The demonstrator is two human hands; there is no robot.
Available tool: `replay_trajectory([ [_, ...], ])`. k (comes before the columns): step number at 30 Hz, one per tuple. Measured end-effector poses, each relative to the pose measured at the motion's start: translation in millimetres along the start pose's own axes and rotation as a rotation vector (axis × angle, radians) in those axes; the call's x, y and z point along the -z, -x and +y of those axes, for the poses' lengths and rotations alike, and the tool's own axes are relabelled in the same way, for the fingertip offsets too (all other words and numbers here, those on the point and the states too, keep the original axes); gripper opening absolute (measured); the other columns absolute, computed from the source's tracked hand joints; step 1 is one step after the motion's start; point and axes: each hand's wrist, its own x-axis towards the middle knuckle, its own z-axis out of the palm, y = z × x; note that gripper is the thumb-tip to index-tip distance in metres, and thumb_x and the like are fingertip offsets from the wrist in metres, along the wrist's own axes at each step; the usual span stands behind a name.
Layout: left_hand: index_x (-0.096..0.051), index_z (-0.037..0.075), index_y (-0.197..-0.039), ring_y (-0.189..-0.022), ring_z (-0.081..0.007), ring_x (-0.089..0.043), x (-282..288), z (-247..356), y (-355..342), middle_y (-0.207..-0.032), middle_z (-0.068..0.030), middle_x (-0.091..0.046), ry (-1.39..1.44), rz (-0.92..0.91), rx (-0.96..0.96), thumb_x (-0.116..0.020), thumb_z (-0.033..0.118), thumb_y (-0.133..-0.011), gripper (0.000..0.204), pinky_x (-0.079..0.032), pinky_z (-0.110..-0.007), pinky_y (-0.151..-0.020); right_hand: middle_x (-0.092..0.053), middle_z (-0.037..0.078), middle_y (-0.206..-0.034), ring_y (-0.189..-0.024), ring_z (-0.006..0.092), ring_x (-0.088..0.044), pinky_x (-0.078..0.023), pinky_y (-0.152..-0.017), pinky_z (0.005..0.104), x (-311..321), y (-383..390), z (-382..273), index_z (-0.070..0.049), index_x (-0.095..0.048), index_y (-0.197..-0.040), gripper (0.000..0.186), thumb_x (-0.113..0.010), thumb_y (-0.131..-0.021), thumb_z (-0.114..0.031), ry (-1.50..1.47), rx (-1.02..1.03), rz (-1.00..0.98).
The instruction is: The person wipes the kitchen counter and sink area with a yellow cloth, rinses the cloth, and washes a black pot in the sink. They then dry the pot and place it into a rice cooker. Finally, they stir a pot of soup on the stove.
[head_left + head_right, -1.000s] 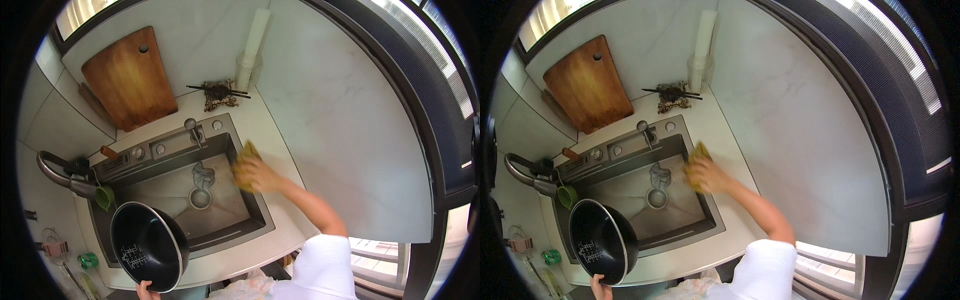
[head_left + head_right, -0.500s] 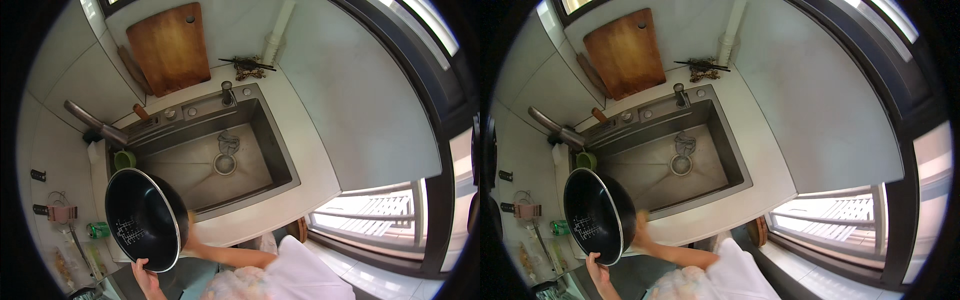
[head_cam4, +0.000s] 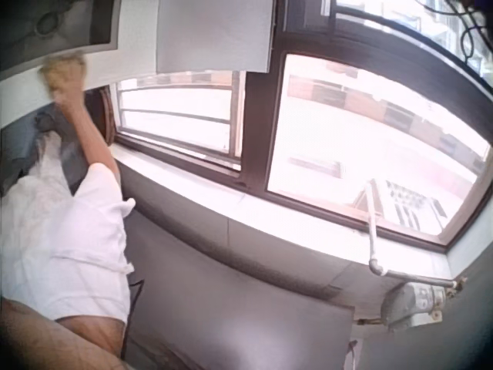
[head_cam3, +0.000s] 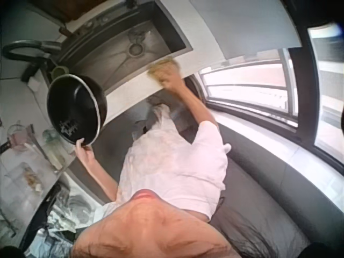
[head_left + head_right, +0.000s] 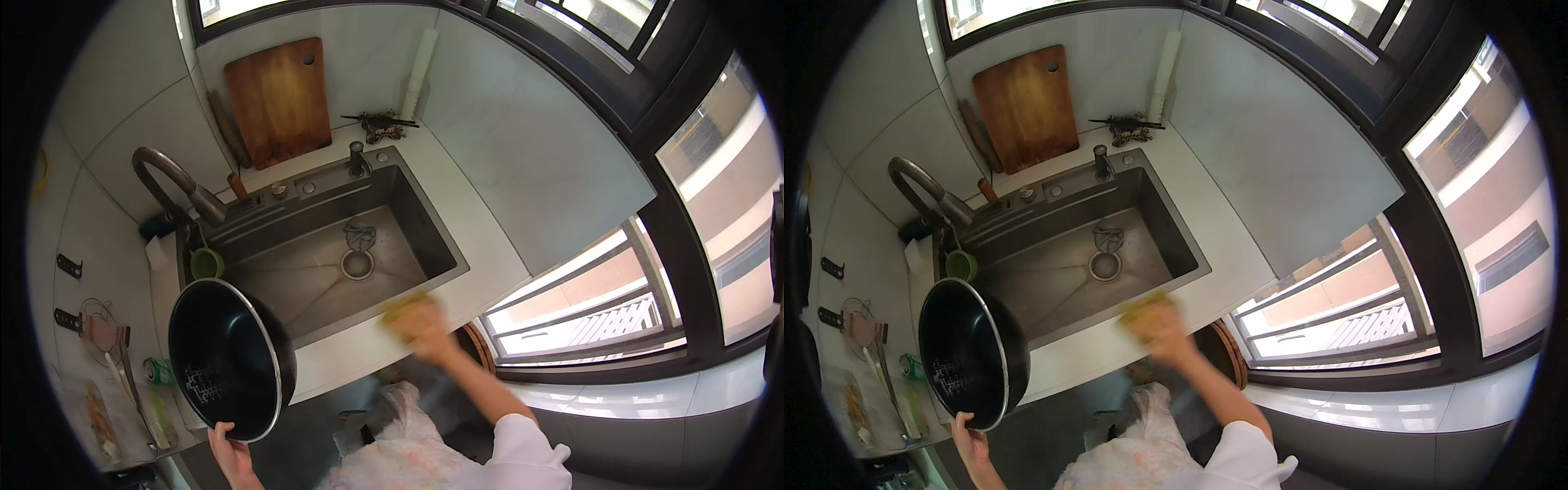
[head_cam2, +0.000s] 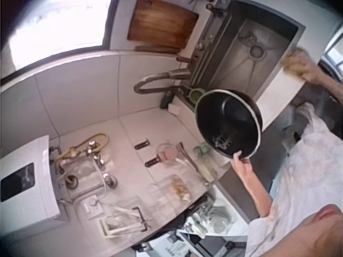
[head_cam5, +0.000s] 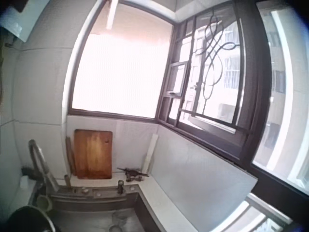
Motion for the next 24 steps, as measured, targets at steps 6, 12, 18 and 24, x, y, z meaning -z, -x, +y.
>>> replay_trajectory([
  [6,-0.051,0.005,-0.093,-0.077,-0.0173,-0.059,-36.5,-11.6,7.5,-0.090,-0.0047,-0.058,0.094,0.026,0.009,-0.054,-0.003,-0.066,0.028,-0.051,-0.027,-0.057,-0.039,0.022,-0.129,-0.122,0.0410,-0.030,-0.022,-0.103,0.0520,70.9,37.6,116.9,-0.013,-0.049,-0.126,0.052,-0.056,-0.075,-0.020,0.440,-0.877,0.281],
  [12,-0.059,-0.001,-0.080,-0.055,-0.0175,-0.056,-85.5,-28.8,-1.0,-0.069,-0.0053,-0.059,0.204,-0.016,0.054,-0.058,-0.001,-0.065,0.016,-0.048,-0.029,-0.048,-0.049,0.015,-0.115,-0.103,0.0370,-0.043,-0.034,-0.091,0.0490,-3.1,12.9,-14.6,-0.019,-0.062,-0.112,0.052,-0.060,-0.060,-0.012,0.086,-0.154,-0.106],
  [18,-0.056,-0.006,-0.085,-0.050,-0.0206,-0.055,-130.2,-37.8,-1.4,-0.066,-0.0101,-0.054,0.173,-0.195,0.082,-0.058,0.008,-0.065,0.024,-0.054,-0.035,-0.046,-0.048,0.017,-0.126,-0.119,0.0311,-0.045,-0.034,-0.102,0.0430,-35.1,-59.8,-93.0,-0.006,-0.035,-0.135,0.062,-0.047,-0.079,-0.031,-2.181,-0.871,-0.473],
  [24,-0.035,0.011,-0.126,-0.057,-0.0159,-0.056,-106.0,-34.3,34.0,-0.083,-0.0065,-0.051,0.236,-0.256,0.063,-0.050,0.009,-0.072,0.056,-0.056,-0.034,-0.048,-0.038,0.018,-0.132,-0.123,0.0307,-0.038,-0.029,-0.104,0.0438,-62.3,-92.4,-197.1,-0.005,-0.027,-0.137,0.066,-0.046,-0.081,-0.034,-1.828,-0.607,-0.692],
])
